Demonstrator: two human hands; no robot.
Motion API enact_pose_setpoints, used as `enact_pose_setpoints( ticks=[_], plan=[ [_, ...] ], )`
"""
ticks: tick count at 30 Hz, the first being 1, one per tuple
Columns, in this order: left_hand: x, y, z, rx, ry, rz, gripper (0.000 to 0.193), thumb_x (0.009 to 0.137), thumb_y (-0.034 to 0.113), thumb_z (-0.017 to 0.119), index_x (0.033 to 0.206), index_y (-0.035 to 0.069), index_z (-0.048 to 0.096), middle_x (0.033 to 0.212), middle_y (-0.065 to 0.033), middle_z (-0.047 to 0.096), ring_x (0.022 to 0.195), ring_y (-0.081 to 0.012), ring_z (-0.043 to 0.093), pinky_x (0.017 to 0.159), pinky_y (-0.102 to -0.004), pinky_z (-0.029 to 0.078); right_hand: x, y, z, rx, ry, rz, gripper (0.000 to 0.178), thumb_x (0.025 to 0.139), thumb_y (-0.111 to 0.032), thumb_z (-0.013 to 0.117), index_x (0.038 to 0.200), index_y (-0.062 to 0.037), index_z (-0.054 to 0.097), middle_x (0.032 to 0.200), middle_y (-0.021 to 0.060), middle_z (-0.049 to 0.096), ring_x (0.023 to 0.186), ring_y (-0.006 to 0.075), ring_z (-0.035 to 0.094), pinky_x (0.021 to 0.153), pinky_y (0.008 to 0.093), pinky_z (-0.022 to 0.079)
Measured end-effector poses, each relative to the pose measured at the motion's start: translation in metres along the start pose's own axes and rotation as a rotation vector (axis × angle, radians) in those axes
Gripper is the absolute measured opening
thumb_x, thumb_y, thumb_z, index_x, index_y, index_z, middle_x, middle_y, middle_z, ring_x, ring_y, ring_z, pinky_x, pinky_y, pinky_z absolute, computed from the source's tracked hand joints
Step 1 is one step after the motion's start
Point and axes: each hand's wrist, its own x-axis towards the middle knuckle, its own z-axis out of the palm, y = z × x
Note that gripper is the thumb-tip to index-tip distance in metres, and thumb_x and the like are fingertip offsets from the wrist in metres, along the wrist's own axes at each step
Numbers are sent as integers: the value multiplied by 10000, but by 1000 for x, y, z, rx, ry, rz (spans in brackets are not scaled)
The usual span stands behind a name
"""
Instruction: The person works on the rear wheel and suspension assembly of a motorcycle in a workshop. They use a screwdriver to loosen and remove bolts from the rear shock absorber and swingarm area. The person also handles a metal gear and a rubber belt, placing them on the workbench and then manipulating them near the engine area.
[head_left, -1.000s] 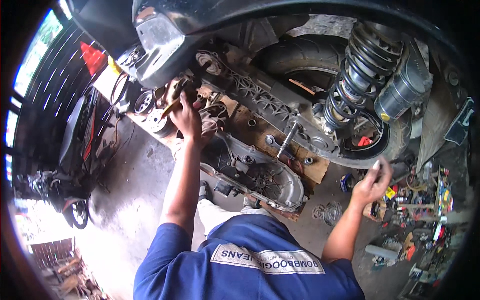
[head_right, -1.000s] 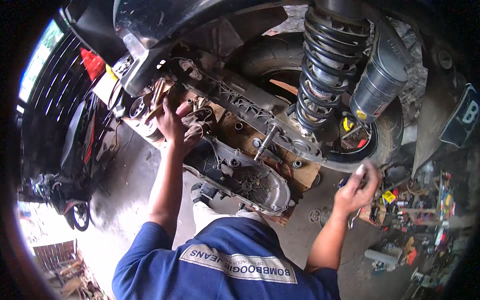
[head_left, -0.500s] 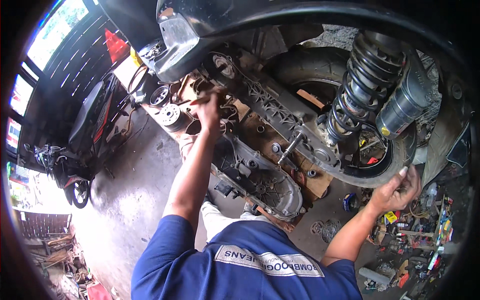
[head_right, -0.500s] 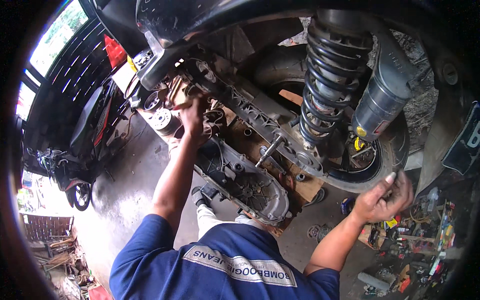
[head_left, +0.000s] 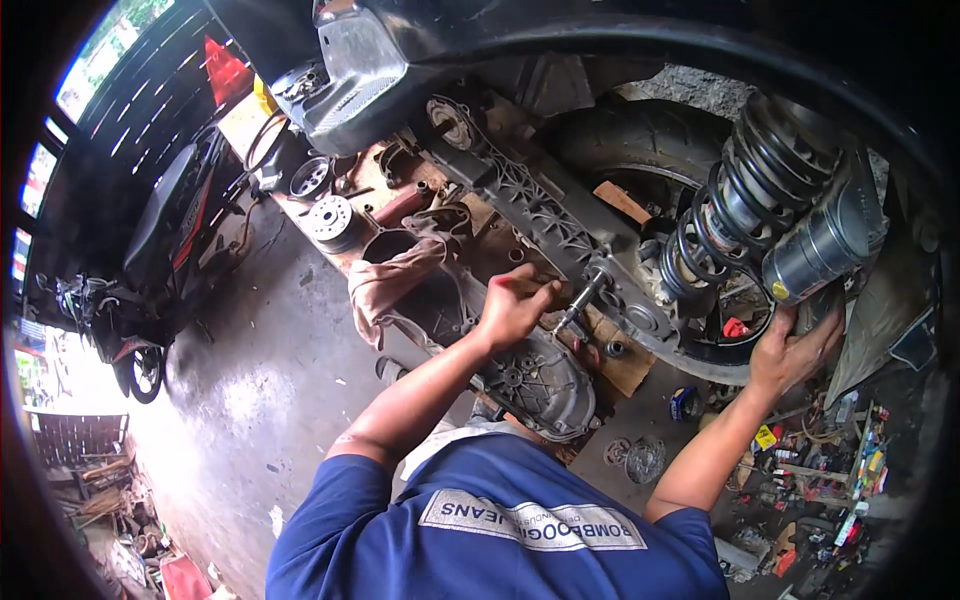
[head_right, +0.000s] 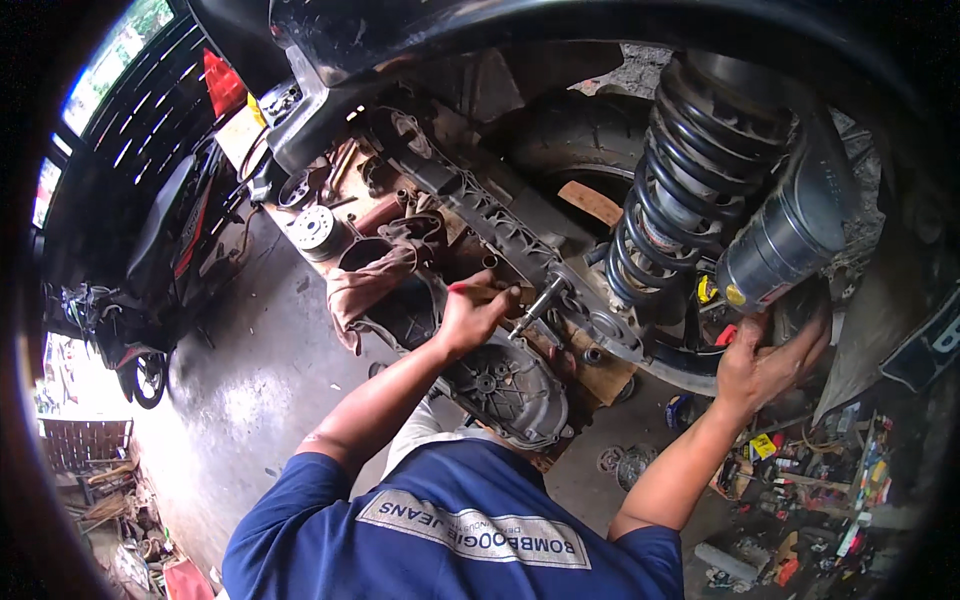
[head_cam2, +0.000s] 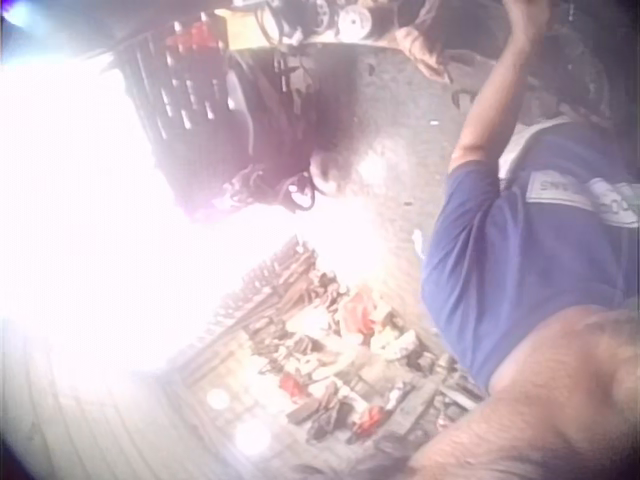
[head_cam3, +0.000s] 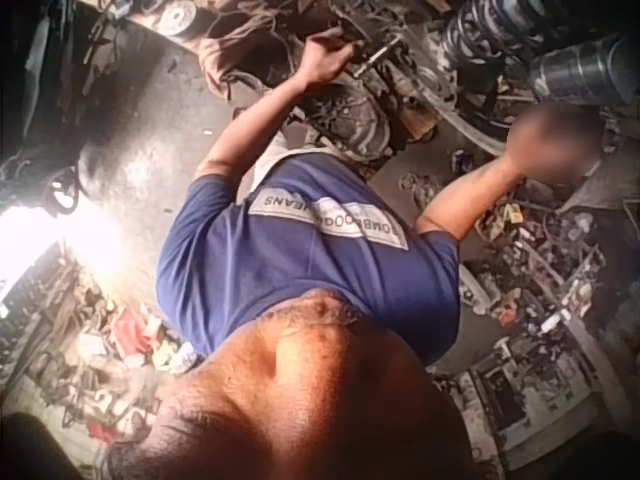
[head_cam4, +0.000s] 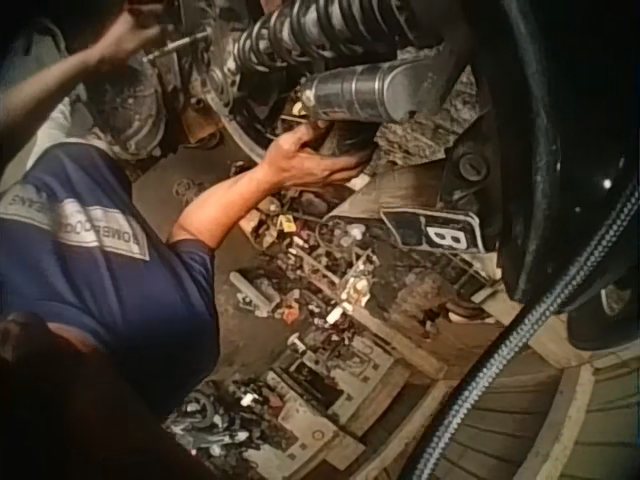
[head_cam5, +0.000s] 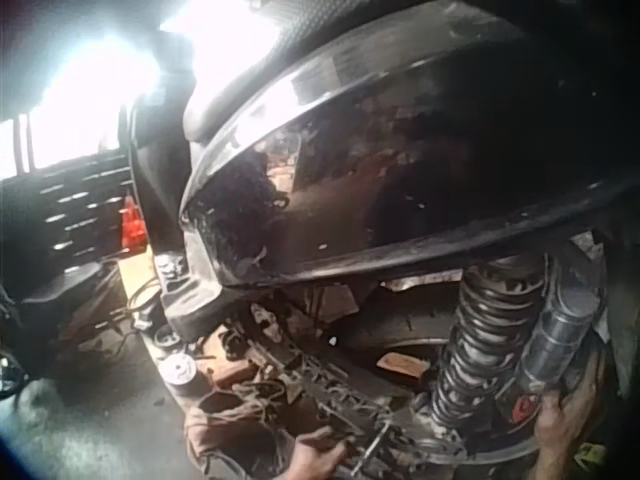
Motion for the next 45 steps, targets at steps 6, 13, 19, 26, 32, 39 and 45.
enact_pose_setpoints(
  ticks=[6,13,19,26,32,39,45],
  plan=[
    [45,15,-18,-92,592,301,106,951,116,643,945,14,612,902,-70,646,826,-108,585,745,-282,476,1,-4,4,-86,-24,46,962,838,-803,421,1283,43,523,1189,257,562,1091,438,557,899,512,420],
    [-24,13,35,241,-105,200,163,873,-20,636,776,49,525,776,-6,574,709,-70,498,626,-272,453,2,-6,6,-70,-4,16,929,847,-760,447,1277,60,524,1195,280,561,1106,463,537,920,529,400],
    [33,15,-9,98,524,436,118,925,75,644,879,0,566,736,-62,629,638,-94,575,569,-268,465,-1,-5,7,-88,3,47,1014,817,-846,371,1295,36,522,1186,270,565,1081,457,556,881,531,416],
    [-6,41,11,248,-41,119,104,880,70,656,870,-3,582,679,-19,613,612,-88,553,543,-278,456,-2,-2,6,-81,9,32,1003,817,-843,378,1307,20,524,1217,249,571,1099,442,570,884,533,432],
    [14,46,5,234,192,200,86,838,40,615,797,3,550,672,-43,573,652,-119,553,574,-301,459,-4,0,6,-81,26,49,964,833,-818,403,1322,3,521,1257,216,569,1150,419,553,930,515,420],
    [7,27,-3,-229,276,213,122,941,105,612,888,9,557,711,-49,637,609,-102,605,530,-247,498,-6,2,4,-58,38,67,934,847,-781,435,1346,5,506,1279,221,558,1164,418,545,946,509,418],
    [-20,4,43,176,13,189,139,921,119,662,897,23,565,774,-29,596,683,-81,510,623,-253,458,-7,0,4,-41,33,60,908,859,-753,447,1348,9,508,1270,239,561,1146,420,555,940,505,426]
  ],
)
